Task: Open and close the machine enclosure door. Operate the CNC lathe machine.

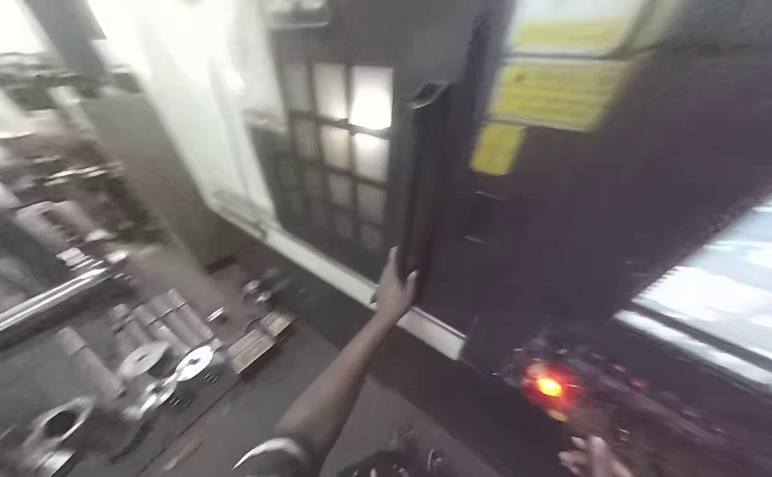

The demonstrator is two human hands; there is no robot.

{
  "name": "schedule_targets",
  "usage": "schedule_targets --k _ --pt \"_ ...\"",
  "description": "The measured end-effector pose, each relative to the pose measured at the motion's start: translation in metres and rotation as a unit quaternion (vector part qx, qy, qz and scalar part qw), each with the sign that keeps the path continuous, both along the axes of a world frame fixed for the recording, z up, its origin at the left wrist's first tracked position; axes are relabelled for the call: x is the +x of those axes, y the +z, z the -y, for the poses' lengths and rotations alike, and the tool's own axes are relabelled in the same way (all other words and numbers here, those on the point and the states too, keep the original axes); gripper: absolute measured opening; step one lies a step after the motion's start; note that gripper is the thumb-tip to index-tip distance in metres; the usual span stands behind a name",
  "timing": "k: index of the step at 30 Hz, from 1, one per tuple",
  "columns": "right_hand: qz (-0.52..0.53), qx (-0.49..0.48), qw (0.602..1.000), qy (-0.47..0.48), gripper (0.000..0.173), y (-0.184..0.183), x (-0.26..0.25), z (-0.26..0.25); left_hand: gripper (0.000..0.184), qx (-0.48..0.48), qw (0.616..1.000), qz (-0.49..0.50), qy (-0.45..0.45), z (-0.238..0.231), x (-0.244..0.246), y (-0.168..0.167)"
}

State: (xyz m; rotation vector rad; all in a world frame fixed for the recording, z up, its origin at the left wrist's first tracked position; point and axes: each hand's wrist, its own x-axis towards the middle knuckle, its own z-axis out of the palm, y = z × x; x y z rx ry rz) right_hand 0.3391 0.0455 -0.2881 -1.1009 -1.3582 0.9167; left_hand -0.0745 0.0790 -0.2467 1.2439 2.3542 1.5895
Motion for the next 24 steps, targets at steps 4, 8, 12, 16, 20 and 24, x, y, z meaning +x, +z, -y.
schedule_targets --k 4,8,12,16,20,24 --pt "-0.029 0.054 0.997 -0.054 0.028 -0.013 -0.004 0.004 0.084 0.042 0.994 -0.016 -0.103 0.034 0.029 -0.054" --pt "-0.064 0.028 0.995 -0.071 0.026 -0.008 -0.008 0.001 0.053 0.165 0.956 -0.07 -0.234 0.063 0.079 -0.062" --pt "-0.044 -0.009 0.996 -0.074 0.029 0.0 -0.008 0.004 0.032 0.196 0.916 -0.118 -0.33 0.076 0.119 -0.044" --pt "-0.035 -0.028 0.996 -0.079 0.03 0.002 -0.008 0.005 0.044 0.1 0.869 -0.022 -0.483 0.072 0.134 -0.039" --pt "-0.034 -0.034 0.996 -0.081 0.027 0.002 -0.007 0.002 0.071 -0.007 0.839 0.046 -0.542 0.064 0.147 -0.043" --pt "-0.023 -0.067 0.995 -0.076 0.027 0.005 -0.007 0.004 0.071 -0.002 0.833 0.065 -0.55 0.06 0.152 -0.046"
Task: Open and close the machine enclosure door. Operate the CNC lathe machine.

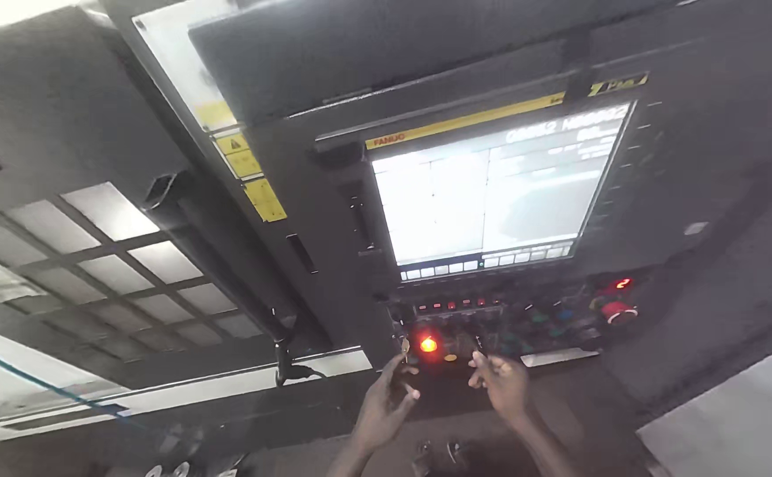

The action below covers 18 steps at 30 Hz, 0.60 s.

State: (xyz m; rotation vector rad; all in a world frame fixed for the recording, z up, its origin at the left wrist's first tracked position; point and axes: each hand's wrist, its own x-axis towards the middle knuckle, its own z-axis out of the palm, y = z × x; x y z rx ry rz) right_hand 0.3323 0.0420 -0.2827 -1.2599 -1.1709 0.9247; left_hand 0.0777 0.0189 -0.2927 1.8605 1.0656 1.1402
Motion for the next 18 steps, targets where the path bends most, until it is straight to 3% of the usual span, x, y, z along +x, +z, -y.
schedule_targets --k 7,12,18 --pt "-0.01 0.003 1.0 -0.005 0.028 -0.002 0.0 -0.001 0.054 -0.029 0.999 0.011 -0.036 -0.014 0.01 0.009" --pt "-0.009 -0.002 1.0 -0.001 0.028 -0.003 0.002 -0.001 0.036 -0.069 0.989 0.111 -0.073 -0.024 0.018 0.011" --pt "-0.036 0.019 0.999 -0.012 0.027 -0.005 -0.004 -0.001 0.028 -0.061 0.982 0.172 -0.056 -0.024 0.021 0.003"
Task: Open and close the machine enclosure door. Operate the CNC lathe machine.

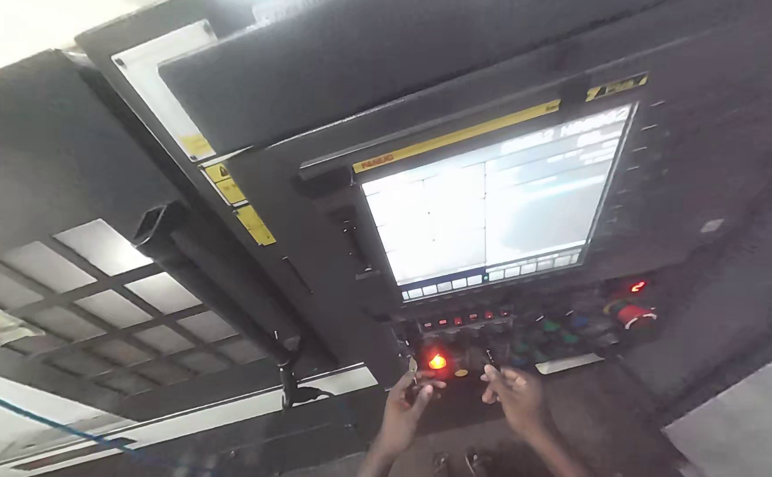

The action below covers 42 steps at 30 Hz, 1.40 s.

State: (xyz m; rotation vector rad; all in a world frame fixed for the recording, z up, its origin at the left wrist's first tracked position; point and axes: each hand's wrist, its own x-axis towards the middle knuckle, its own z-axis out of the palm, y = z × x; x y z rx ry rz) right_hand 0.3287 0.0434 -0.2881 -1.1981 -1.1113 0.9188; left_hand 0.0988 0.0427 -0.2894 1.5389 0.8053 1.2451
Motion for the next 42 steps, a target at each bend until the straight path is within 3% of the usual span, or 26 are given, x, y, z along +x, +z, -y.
schedule_targets --k 25,32,42 --pt "0.03 -0.021 0.999 0.029 0.03 -0.002 0.007 -0.002 0.021 -0.008 0.999 0.018 0.033 -0.001 0.004 0.001" --pt "0.002 0.014 0.999 0.033 0.029 -0.022 0.007 -0.005 0.022 -0.018 0.999 0.027 0.016 0.003 0.001 0.001" --pt "0.043 0.056 0.996 0.05 0.026 0.001 0.003 0.008 0.03 -0.024 0.999 -0.011 0.024 0.004 -0.001 0.005"
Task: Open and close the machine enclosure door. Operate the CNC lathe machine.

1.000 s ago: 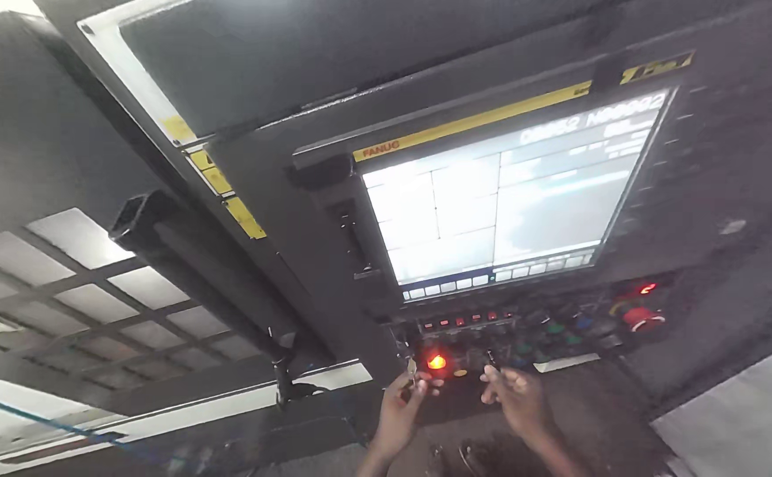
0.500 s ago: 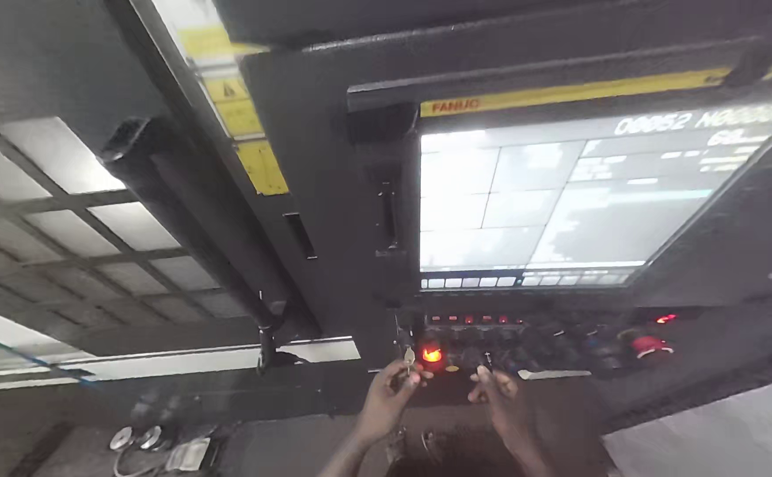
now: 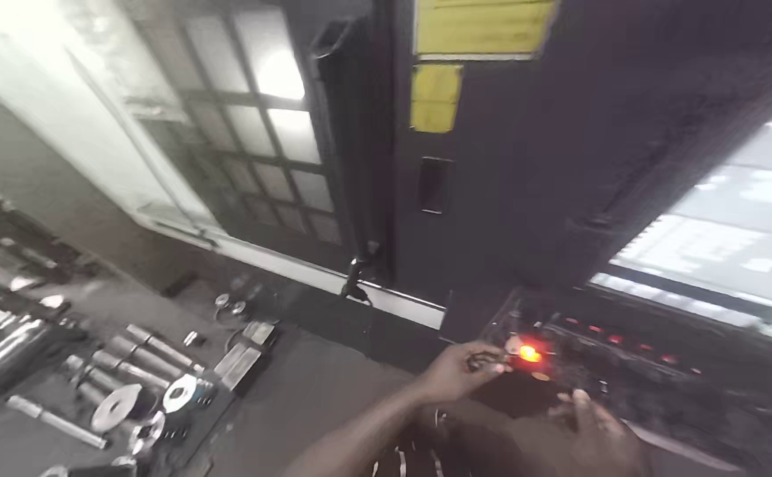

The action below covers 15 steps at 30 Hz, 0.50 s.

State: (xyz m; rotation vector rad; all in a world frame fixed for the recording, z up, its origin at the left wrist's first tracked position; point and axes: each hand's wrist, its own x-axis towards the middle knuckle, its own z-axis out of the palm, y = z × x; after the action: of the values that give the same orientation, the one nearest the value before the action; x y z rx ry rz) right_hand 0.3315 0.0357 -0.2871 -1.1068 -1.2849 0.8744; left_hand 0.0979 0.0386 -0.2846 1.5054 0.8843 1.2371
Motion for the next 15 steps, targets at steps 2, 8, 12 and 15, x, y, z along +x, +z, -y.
schedule_targets --k 2,8,12,15 --pt "-0.005 -0.006 1.0 0.001 0.027 0.004 -0.002 0.0 0.031 0.0 1.0 -0.003 0.004 0.0 0.0 0.002" --pt "0.021 -0.009 0.999 0.049 0.032 -0.01 0.016 -0.011 0.03 -0.02 1.0 0.004 0.001 -0.001 0.0 0.002" --pt "0.033 -0.011 0.998 0.044 0.034 -0.01 0.015 -0.013 0.034 -0.029 0.999 -0.025 0.001 0.0 -0.002 0.004" --pt "0.039 -0.005 0.998 0.04 0.036 -0.014 0.018 -0.013 0.034 -0.005 1.0 -0.026 0.003 0.001 0.0 0.0"
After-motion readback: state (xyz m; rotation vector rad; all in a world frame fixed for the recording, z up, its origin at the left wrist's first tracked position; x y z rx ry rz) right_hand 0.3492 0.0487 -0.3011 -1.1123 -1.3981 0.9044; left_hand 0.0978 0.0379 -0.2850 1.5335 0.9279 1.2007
